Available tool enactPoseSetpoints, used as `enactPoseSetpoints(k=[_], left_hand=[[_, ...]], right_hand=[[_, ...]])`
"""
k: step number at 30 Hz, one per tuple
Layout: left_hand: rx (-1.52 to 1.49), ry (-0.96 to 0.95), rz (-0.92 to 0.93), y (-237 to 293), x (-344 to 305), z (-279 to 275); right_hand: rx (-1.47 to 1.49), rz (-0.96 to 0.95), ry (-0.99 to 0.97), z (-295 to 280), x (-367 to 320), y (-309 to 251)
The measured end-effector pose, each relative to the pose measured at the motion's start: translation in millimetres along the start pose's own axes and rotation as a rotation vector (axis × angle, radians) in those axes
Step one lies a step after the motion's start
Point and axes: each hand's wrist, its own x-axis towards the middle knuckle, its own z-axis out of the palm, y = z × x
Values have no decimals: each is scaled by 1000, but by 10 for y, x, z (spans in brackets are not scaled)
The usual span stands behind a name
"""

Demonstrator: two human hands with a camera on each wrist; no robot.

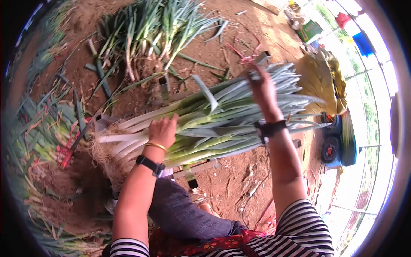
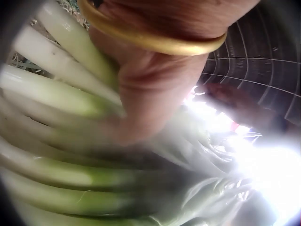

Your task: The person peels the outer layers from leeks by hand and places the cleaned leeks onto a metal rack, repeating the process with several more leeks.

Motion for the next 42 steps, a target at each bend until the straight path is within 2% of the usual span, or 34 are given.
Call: enactPoseSetpoints(k=[1,2,3,4,5,6,9,10,11,12,13,14,15,16,17,19,21,22,24,26,27,28,29,30,32,34,36,38,40,42], left_hand=[[3,-23,-14,23,-1,-57],[6,-36,-11,16,9,-80],[16,-19,4,10,-2,-109],[12,-55,-24,33,-4,-186],[-4,-63,-24,20,-13,-197],[-20,-71,-32,13,-15,-211],[-26,-94,-44,37,-5,-253],[-31,-98,-47,30,-9,-227],[-64,-54,-38,14,-11,-192],[-97,-8,-28,4,-4,-168],[-117,-53,-57,35,7,-231],[-124,-60,-63,54,7,-241],[-165,-72,-60,67,13,-244],[-204,-84,-56,94,32,-265],[-235,-206,-98,170,80,-354],[-274,-244,-89,208,169,-290],[-296,-324,-127,189,247,-137],[-300,-327,-131,110,244,-29],[-343,-320,-188,-60,217,88],[-367,-351,-244,-133,186,110],[-384,-229,-222,-148,148,134],[-400,-106,-203,-179,104,160],[-375,41,-107,-262,88,298],[-372,39,-111,-279,35,306],[-329,252,-42,-290,-77,317],[-257,306,-46,-377,-215,412],[-197,205,-141,-494,-313,493],[-163,266,-119,-546,-396,486],[-163,190,-144,-558,-427,430],[-161,191,-148,-567,-422,468]], right_hand=[[30,-295,-17,300,-72,25],[-74,-498,-203,461,-169,-154],[-77,-578,-469,670,-220,-243],[-87,-635,-509,877,-284,-215],[-381,-616,-599,876,-250,-329],[-383,-605,-595,823,-220,-318],[-754,-662,-296,588,-71,-336],[-973,-527,-503,417,14,-377],[-1017,-407,-581,275,66,-330],[-1021,-656,-76,341,84,251],[-1117,-470,-236,135,140,353],[-1201,-400,-306,-139,106,371],[-1084,-330,-411,-280,149,655],[-1035,-367,-283,-383,118,952],[-1088,-207,-368,-540,71,892],[-1103,-153,-305,-694,-58,982],[-1248,52,-476,-781,49,1200],[-1193,233,-490,-942,82,1218],[-1139,266,-307,-1175,37,1286],[-1038,84,-58,-1302,-87,1203],[-921,-74,8,-1325,-165,1060],[-918,-77,4,-1304,-260,888],[-690,-144,2,-1255,-372,701],[-462,-205,-2,-1197,-490,538],[-522,-357,-147,-1071,-706,284],[-596,-438,-247,-915,-827,545],[-686,-285,-457,-904,-847,752],[-588,-276,-523,-982,-784,765],[-492,-265,-590,-1042,-760,712],[-268,168,-633,-1080,-762,641]])
